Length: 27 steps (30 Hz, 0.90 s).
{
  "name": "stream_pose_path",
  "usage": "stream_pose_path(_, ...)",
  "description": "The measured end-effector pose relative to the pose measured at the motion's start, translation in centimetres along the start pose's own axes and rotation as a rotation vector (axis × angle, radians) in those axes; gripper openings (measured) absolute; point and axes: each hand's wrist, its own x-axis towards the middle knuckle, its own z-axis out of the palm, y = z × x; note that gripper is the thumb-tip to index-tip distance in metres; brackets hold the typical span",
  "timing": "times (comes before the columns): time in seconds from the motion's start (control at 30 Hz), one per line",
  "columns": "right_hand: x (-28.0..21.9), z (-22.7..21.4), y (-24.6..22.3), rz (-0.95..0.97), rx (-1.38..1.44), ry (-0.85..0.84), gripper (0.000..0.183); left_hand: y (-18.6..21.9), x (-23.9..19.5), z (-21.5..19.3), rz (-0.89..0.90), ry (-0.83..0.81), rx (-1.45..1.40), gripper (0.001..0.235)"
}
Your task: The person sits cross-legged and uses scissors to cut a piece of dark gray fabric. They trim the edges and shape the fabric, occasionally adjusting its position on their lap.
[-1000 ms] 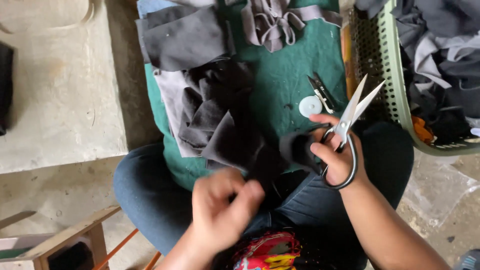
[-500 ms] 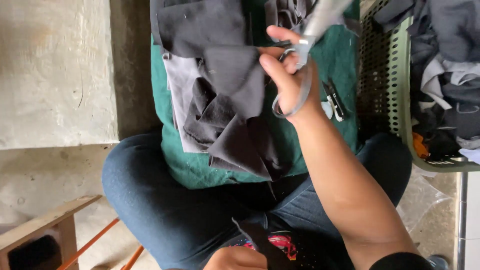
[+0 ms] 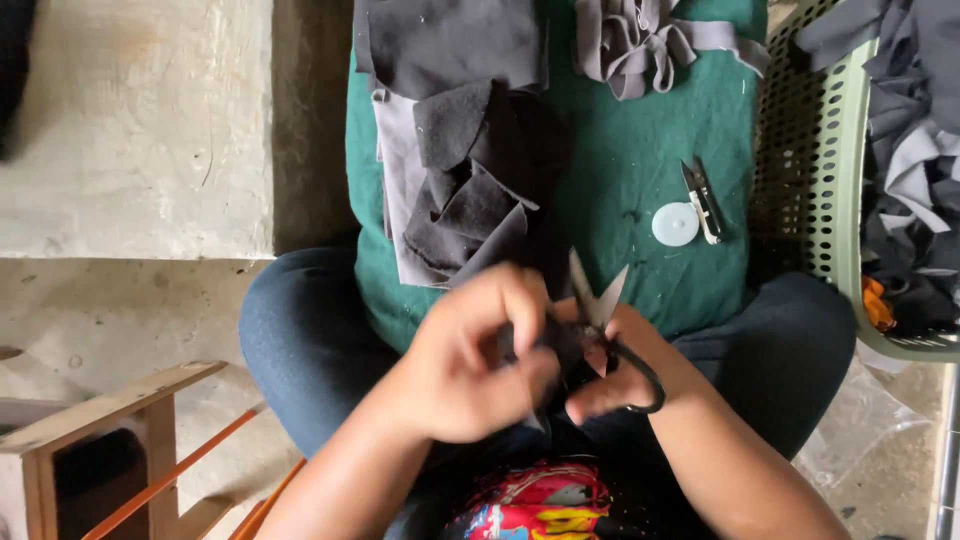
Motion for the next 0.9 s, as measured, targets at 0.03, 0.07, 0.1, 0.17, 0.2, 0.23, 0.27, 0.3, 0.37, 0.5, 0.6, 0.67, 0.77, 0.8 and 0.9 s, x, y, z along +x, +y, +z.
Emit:
stream_pose_path(0.03, 0.2, 0.5, 0.3, -0.004, 0.004, -0.003, 0.085, -1.1, 0.3, -0.4, -0.002, 0.002, 0.006, 0.02)
stream_pose_path(0.07, 0.3, 0.9, 0.7, -0.012, 0.174, 0.103, 0.071, -2.1, 0.7, -0.8, -0.027, 0.037, -0.175, 0.021)
stream_pose_path(0.1, 0.4, 1.3, 1.0, -0.02, 0.344, 0.208, 0.064, -3.2, 1.2, -1.1, -0.052, 0.074, -0.356, 0.031)
stream_pose_path(0.17, 1.3, 2.0, 0.5, -0.016, 0.433, 0.337, 0.07, -6.4, 1.8, -2.2, -0.061, 0.183, -0.259, 0.041)
stream_pose_path(0.2, 1.8, 2.4, 0.3, -0.003, 0.52, 0.459, 0.077, -8.0, 2.0, -2.8, -0.07, 0.3, -0.164, 0.051)
stream_pose_path(0.23, 1.6, 1.9, 1.3, -0.006, 0.525, 0.46, 0.077, -8.6, 2.2, -3.2, -0.072, 0.298, -0.16, 0.051)
stream_pose_path(0.27, 1.5, 1.5, 2.3, -0.028, 0.523, 0.444, 0.078, -9.2, 2.3, -3.7, -0.067, 0.362, -0.122, 0.049)
stream_pose_path(0.3, 1.4, 1.0, 3.4, -0.051, 0.52, 0.428, 0.078, -9.9, 2.5, -4.2, -0.061, 0.426, -0.084, 0.047)
stream_pose_path(0.37, 1.3, 0.5, 2.1, -0.041, 0.525, 0.389, 0.077, -9.9, 3.0, -4.7, -0.064, 0.498, -0.08, 0.044)
stream_pose_path(0.5, 1.4, 0.0, 0.6, -0.071, 0.578, 0.248, 0.075, -8.7, 3.1, -5.7, -0.079, 0.619, -0.044, 0.036)
stream_pose_path(0.6, 1.9, 0.2, 0.9, -0.035, 0.481, 0.293, 0.077, -7.8, 3.6, -5.1, -0.088, 0.642, 0.019, 0.035)
stream_pose_path(0.67, 2.5, 0.3, 1.4, 0.018, 0.397, 0.429, 0.075, -7.8, 3.7, -4.4, -0.083, 0.618, 0.049, 0.035)
stream_pose_path(0.77, 2.7, -0.2, 2.1, -0.004, 0.36, 0.617, 0.076, -6.5, 4.0, -3.1, -0.074, 0.539, 0.083, 0.035)
stream_pose_path(0.8, 2.7, -0.4, 2.3, -0.092, 0.406, 0.667, 0.079, -5.9, 4.1, -2.6, -0.061, 0.483, 0.092, 0.035)
stream_pose_path(0.9, 2.9, -1.0, 3.5, -0.189, 0.466, 0.576, 0.103, -4.4, 4.3, -0.2, -0.069, 0.397, 0.041, 0.035)
